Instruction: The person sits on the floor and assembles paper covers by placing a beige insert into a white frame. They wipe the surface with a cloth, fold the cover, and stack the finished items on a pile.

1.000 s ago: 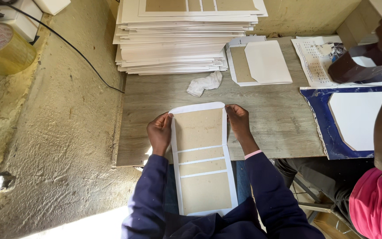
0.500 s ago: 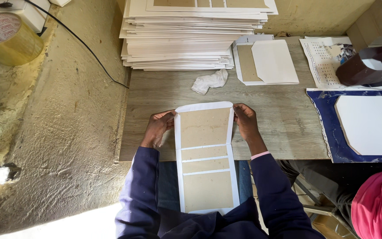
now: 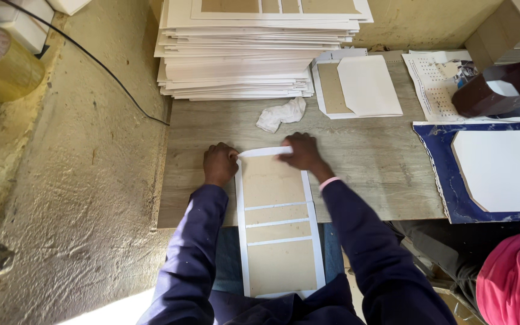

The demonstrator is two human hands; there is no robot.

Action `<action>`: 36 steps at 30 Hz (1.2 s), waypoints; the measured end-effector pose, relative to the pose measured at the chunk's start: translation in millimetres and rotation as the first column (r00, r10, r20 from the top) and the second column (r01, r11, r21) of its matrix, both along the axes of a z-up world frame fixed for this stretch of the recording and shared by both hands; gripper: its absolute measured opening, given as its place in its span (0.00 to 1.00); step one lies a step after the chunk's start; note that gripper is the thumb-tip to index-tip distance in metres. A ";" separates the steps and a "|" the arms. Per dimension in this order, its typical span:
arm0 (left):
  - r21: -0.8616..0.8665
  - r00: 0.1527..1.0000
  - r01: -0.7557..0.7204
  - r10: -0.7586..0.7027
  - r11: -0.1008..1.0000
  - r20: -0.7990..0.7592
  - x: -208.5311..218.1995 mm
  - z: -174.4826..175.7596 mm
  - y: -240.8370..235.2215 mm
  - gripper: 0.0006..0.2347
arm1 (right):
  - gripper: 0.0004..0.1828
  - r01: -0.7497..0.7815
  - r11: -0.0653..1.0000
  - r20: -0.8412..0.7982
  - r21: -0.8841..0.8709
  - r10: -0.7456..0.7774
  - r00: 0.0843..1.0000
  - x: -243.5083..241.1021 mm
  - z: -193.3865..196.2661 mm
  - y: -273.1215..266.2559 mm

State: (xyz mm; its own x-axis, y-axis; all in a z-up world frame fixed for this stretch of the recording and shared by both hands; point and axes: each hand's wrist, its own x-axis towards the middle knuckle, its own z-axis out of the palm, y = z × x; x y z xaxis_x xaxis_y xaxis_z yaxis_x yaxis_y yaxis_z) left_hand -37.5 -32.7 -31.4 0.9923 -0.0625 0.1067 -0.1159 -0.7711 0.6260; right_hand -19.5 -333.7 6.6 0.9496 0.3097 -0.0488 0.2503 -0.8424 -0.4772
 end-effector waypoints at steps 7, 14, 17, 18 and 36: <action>0.374 0.991 0.046 -0.090 0.926 0.103 -22.1 -2.6 -36.9 0.12 | 0.30 -0.153 0.974 0.012 -0.167 0.157 0.987 5.9 -19.9 94.1; 0.449 0.806 -0.193 -0.120 0.872 0.579 -61.2 -25.9 -61.9 0.07 | 0.08 -0.057 0.987 0.506 -0.151 0.127 0.853 -49.4 -57.7 98.6; 0.343 0.785 -0.137 -0.109 0.929 0.609 -69.7 0.5 -65.1 0.15 | 0.01 -0.014 0.992 0.724 -0.122 0.099 0.683 -60.3 -84.6 97.7; 0.347 0.785 -0.136 -0.113 0.928 0.609 -62.9 -6.1 -65.4 0.15 | 0.01 -0.012 0.993 0.724 -0.118 0.095 0.683 -53.9 -76.2 93.9; 0.303 0.844 -0.124 -0.060 0.945 0.532 -65.6 5.7 -81.9 0.16 | 0.39 0.271 0.859 0.553 -0.434 0.016 0.833 -69.5 -57.0 60.3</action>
